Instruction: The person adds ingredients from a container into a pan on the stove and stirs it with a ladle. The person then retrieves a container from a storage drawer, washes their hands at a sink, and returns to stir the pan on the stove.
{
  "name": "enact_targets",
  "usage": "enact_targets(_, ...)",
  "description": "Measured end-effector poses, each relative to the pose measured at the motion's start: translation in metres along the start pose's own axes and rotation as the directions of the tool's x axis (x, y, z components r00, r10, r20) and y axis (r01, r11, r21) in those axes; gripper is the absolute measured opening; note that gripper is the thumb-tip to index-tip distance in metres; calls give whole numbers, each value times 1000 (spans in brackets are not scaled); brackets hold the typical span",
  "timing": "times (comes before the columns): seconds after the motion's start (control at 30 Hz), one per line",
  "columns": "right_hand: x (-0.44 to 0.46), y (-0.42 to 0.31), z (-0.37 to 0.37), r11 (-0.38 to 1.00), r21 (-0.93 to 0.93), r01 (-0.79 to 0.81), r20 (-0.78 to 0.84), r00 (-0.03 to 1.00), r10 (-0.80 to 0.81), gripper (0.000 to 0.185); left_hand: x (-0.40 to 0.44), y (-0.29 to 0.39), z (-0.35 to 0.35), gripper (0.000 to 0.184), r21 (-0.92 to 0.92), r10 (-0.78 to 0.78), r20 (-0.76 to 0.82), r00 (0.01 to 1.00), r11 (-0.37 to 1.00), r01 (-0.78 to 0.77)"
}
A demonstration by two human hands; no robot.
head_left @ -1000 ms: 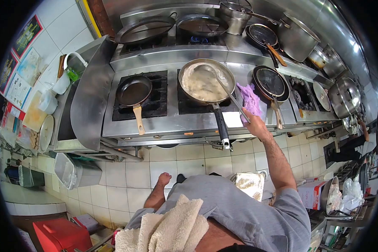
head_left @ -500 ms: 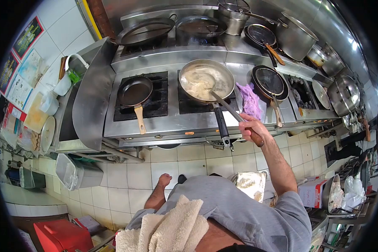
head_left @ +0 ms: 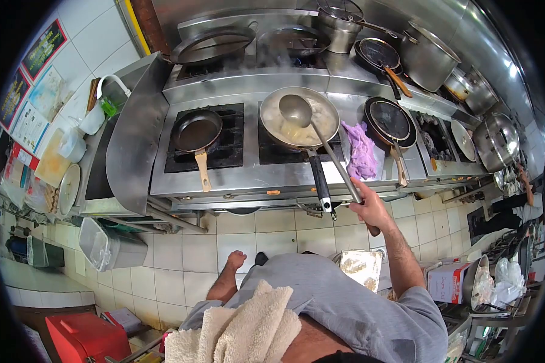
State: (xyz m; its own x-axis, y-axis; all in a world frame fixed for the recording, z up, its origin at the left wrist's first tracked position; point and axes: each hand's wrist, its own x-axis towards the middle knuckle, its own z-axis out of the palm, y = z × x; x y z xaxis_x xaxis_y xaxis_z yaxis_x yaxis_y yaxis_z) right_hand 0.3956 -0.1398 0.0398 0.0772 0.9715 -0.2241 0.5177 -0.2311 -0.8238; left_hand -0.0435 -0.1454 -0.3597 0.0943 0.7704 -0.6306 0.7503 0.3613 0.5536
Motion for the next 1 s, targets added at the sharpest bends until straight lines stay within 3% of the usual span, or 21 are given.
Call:
enact_targets(0.03,2,3,-1,978,-205,48,-58,996,-61,67,1,3,-1,35,-6,4,-8,1000,1000,-4)
enact_targets(0.07,5,6,-2,978,-205,48,-57,996,-61,67,2,5,-2,35,-7,3,-8,1000,1000,-3)
enact_targets(0.13,16,13,-5,750,-654,97,-140,959,-246,67,3,12,-6,36,108,32,34,999,994,-35)
enact_targets(0.23,42,29,-6,680,-733,-5,-210,953,-220,65,2,14,-4,36,59,48,-31,998,997,-46)
enact_targets(0.37,78,55,4,695,-719,-21,-222,954,-201,67,0,5,0,37,20,41,-75,996,999,-39)
enact_targets(0.43,101,78,17,805,-492,332,-229,843,-488,70,-2,1,-2,41,5,-13,-14,1000,1000,13)
enact_targets(0.47,105,76,18,804,-491,336,-225,842,-490,70,-4,0,-2,41,3,-17,-17,1000,1000,17)
enact_targets(0.5,96,34,21,985,-128,113,-172,976,-134,72,-8,0,-4,41,13,-24,-14,1000,1000,25)
enact_targets(0.53,86,-3,25,956,215,-201,16,979,203,74,-12,1,-5,41,25,-30,-9,1000,999,30)
enact_targets(0.57,79,-23,29,870,439,-225,39,972,231,63,-14,1,-6,41,30,-30,-8,1000,999,31)
enact_targets(0.6,83,-22,28,868,443,-225,37,972,234,63,-15,2,-6,41,21,-39,-10,999,999,39)
enact_targets(0.67,90,-19,29,557,776,-296,276,953,123,39,-17,3,-8,41,15,-48,-12,999,999,48)
enact_targets(0.7,84,-27,29,484,824,-296,287,953,93,24,-15,5,-9,41,40,-29,1,1000,999,29)
enact_targets(0.73,83,-25,28,485,823,-295,288,953,92,24,-14,5,-10,41,62,-10,13,1000,998,9)
enact_targets(0.8,78,-20,23,321,886,-334,357,934,-12,25,-12,5,-9,41,54,9,0,1000,999,-9)
enact_targets(1.0,48,-13,14,306,882,-358,365,930,34,48,-1,1,-4,40,52,50,-15,999,997,-49)
